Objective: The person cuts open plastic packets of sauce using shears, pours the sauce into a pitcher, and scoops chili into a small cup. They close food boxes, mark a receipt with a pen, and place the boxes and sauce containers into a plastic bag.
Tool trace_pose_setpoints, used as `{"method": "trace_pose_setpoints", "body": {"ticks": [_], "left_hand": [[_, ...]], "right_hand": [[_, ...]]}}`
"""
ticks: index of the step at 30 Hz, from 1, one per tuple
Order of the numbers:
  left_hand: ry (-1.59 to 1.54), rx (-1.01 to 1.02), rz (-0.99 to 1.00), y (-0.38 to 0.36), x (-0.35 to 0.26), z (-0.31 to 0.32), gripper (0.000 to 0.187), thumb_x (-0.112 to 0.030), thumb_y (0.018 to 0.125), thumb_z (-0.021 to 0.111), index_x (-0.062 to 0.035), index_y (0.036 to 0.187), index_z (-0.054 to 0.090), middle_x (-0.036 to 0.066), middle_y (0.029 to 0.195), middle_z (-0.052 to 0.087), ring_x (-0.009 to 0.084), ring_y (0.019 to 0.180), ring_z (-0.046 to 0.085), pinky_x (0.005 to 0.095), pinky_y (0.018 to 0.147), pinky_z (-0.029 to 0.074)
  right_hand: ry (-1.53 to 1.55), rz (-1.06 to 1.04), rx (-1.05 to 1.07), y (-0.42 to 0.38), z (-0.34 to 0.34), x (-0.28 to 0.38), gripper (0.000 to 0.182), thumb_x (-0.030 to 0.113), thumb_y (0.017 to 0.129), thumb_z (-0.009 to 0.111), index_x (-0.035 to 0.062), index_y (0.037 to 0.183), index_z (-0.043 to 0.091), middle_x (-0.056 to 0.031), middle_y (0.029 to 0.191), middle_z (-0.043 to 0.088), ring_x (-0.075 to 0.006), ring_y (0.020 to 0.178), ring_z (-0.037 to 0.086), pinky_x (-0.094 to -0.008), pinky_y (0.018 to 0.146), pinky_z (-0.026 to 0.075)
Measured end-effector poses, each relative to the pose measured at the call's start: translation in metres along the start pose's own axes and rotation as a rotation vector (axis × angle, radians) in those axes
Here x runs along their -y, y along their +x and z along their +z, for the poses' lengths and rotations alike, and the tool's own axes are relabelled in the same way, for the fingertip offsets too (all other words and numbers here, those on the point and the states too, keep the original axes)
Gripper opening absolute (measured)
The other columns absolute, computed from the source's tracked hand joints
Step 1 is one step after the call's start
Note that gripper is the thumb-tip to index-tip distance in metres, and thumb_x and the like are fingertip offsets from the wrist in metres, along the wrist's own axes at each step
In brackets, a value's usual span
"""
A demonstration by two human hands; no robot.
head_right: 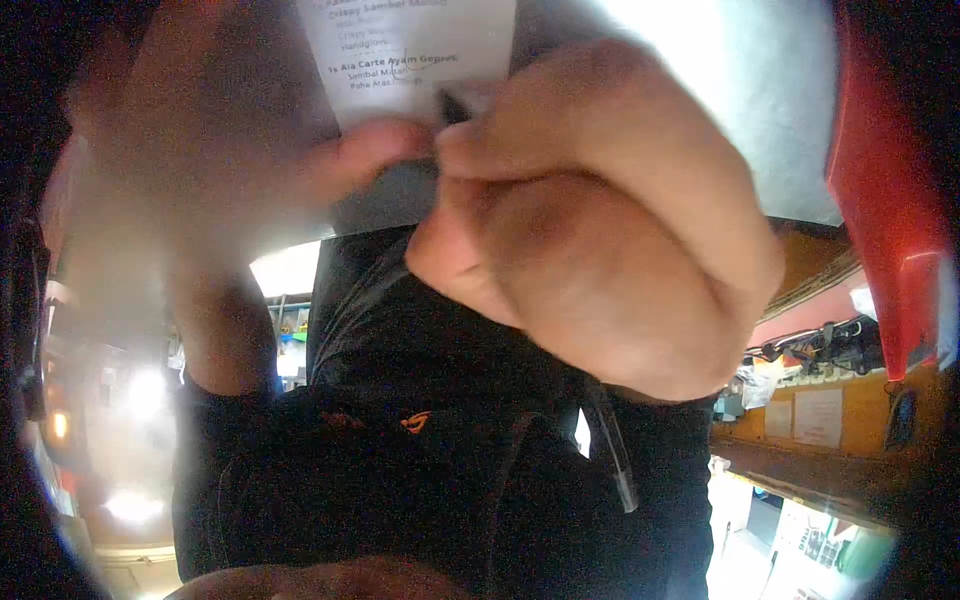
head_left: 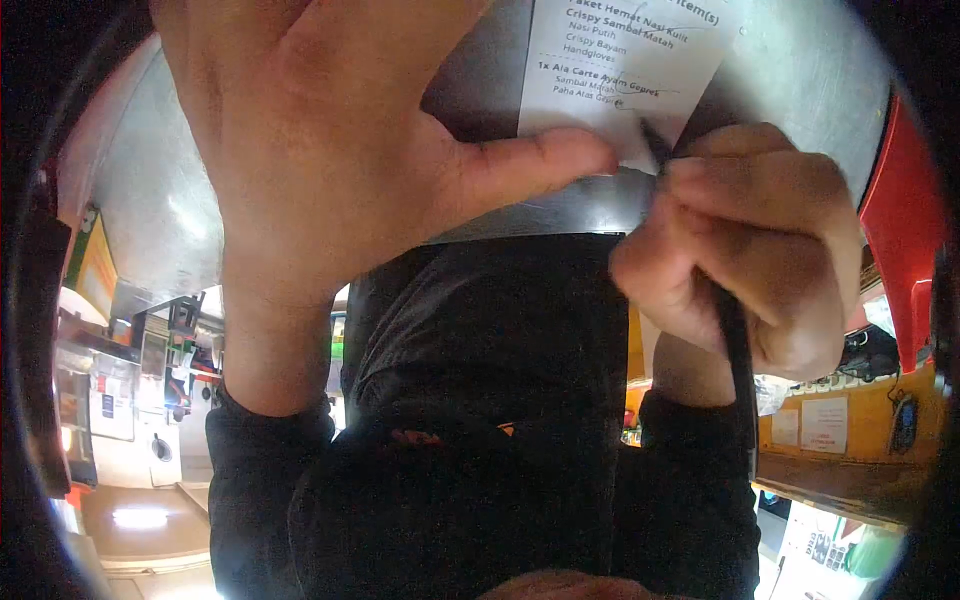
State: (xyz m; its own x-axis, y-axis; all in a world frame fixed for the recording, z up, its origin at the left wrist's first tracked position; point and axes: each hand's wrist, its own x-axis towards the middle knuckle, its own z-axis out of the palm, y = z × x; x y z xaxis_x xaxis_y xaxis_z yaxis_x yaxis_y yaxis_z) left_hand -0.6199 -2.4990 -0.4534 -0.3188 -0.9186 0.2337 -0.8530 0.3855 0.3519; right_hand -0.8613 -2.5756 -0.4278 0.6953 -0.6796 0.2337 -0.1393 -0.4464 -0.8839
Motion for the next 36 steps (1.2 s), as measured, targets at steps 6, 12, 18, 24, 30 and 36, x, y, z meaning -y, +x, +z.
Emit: {"method": "trace_pose_setpoints", "body": {"ticks": [6, 12, 18, 24, 30, 36], "left_hand": [[0.008, -0.009, 0.002, 0.0, 0.002, -0.001, 0.087, -0.061, 0.069, 0.077, -0.0099, 0.137, 0.055, 0.029, 0.151, 0.031, 0.0416, 0.138, 0.034, 0.0523, 0.109, 0.033], [0.021, -0.031, 0.006, 0.001, 0.005, 0.0, 0.088, -0.061, 0.069, 0.077, -0.0095, 0.137, 0.054, 0.029, 0.15, 0.031, 0.0413, 0.138, 0.034, 0.0521, 0.109, 0.033], [0.034, -0.047, 0.01, -0.004, 0.016, -0.007, 0.089, -0.062, 0.07, 0.076, -0.0092, 0.137, 0.054, 0.029, 0.15, 0.032, 0.0411, 0.138, 0.034, 0.0518, 0.109, 0.033], [0.067, -0.074, 0.016, -0.005, 0.034, -0.008, 0.089, -0.062, 0.07, 0.076, -0.0088, 0.138, 0.053, 0.029, 0.15, 0.032, 0.0408, 0.138, 0.035, 0.0516, 0.109, 0.033], [0.198, -0.111, 0.11, 0.026, 0.04, -0.003, 0.09, -0.063, 0.07, 0.076, -0.0085, 0.138, 0.053, 0.029, 0.15, 0.033, 0.0406, 0.138, 0.035, 0.0514, 0.109, 0.033], [-0.227, -0.023, -0.262, 0.052, -0.002, -0.032, 0.054, -0.036, 0.075, 0.074, -0.0139, 0.122, 0.062, 0.02, 0.146, 0.04, 0.04, 0.129, 0.042, 0.0505, 0.108, 0.034]], "right_hand": [[0.135, -0.096, -0.211, -0.007, 0.017, -0.005, 0.018, -0.007, 0.078, 0.068, 0.0004, 0.081, 0.052, -0.0135, 0.082, 0.059, -0.0176, 0.06, 0.058, -0.0274, 0.049, 0.05], [0.096, 0.016, -0.262, -0.009, 0.02, 0.008, 0.018, -0.009, 0.073, 0.068, -0.0006, 0.08, 0.054, -0.0143, 0.081, 0.06, -0.0189, 0.061, 0.059, -0.0282, 0.05, 0.05], [0.026, -0.005, -0.144, 0.001, 0.024, 0.015, 0.021, -0.004, 0.079, 0.069, 0.0025, 0.077, 0.049, -0.0133, 0.077, 0.055, -0.0157, 0.054, 0.049, -0.0279, 0.046, 0.043], [0.024, 0.106, -0.233, -0.022, 0.016, 0.024, 0.024, 0.005, 0.088, 0.067, 0.01, 0.089, 0.044, -0.0083, 0.09, 0.047, -0.0208, 0.063, 0.053, -0.0303, 0.05, 0.045], [-0.113, 0.135, -0.164, -0.007, -0.029, 0.053, 0.024, -0.001, 0.075, 0.073, 0.0099, 0.083, 0.054, -0.0097, 0.094, 0.051, -0.0255, 0.07, 0.063, -0.0332, 0.062, 0.057], [-0.305, 0.003, -0.67, 0.056, -0.117, 0.066, 0.018, 0.002, 0.083, 0.072, -0.0007, 0.092, 0.057, -0.0195, 0.095, 0.068, -0.0267, 0.08, 0.065, -0.0351, 0.077, 0.054]]}}
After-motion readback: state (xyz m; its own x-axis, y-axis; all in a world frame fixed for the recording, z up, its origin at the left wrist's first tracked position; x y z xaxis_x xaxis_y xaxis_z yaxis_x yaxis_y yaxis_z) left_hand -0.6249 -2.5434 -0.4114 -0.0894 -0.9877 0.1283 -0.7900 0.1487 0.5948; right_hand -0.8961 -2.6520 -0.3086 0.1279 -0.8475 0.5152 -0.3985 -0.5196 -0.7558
